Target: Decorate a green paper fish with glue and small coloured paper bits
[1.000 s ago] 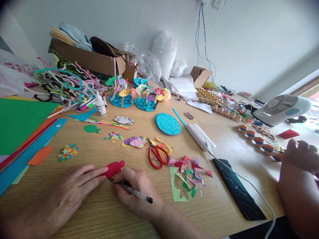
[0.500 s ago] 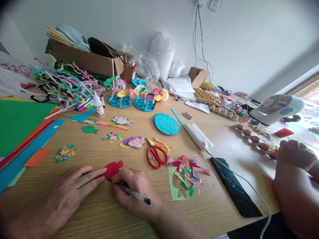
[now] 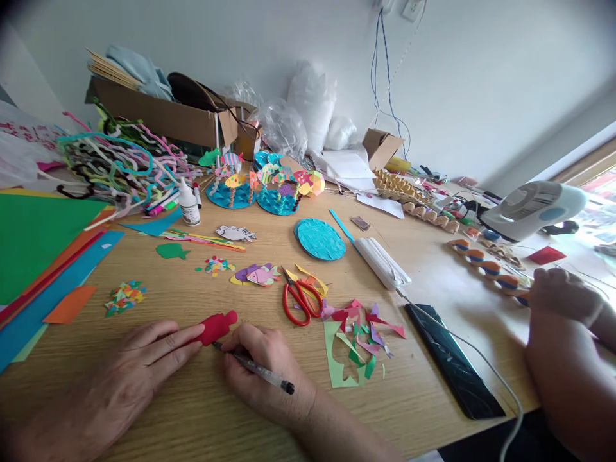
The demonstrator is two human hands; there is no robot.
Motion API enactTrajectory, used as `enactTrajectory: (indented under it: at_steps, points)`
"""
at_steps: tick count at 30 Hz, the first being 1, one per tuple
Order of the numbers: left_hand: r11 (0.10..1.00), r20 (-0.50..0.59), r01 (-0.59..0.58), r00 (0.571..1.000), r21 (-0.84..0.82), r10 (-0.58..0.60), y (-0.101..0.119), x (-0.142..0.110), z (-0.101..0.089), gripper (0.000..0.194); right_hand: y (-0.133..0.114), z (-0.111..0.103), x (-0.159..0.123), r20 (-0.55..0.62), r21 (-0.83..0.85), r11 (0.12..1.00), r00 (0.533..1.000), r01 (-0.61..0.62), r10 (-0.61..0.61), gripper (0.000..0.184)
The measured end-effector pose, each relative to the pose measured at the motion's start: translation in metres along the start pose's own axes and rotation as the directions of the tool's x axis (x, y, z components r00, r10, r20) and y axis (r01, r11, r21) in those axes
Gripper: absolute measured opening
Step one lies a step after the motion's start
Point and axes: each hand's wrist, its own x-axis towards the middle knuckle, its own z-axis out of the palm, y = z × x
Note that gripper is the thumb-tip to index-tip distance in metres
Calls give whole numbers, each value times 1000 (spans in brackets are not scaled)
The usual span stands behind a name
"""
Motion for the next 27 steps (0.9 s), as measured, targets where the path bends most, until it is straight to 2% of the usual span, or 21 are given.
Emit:
enactTrajectory:
  at_steps: [5,16,27]
  points:
    - [999,-40,-24,999,23,25,1,1,0,50,0,-1,0,-12,10,1000,1000,-25,25,12]
    - [1000,12,-3,1000,-15,3,-1,0,0,51,-1,-3,-1,-16,6,995,995,-96,96,10]
    - [998,48,19,999,-61,-16,-2,-2,2,58,1,-5,-2,-6,22,995,996,-93,93,12]
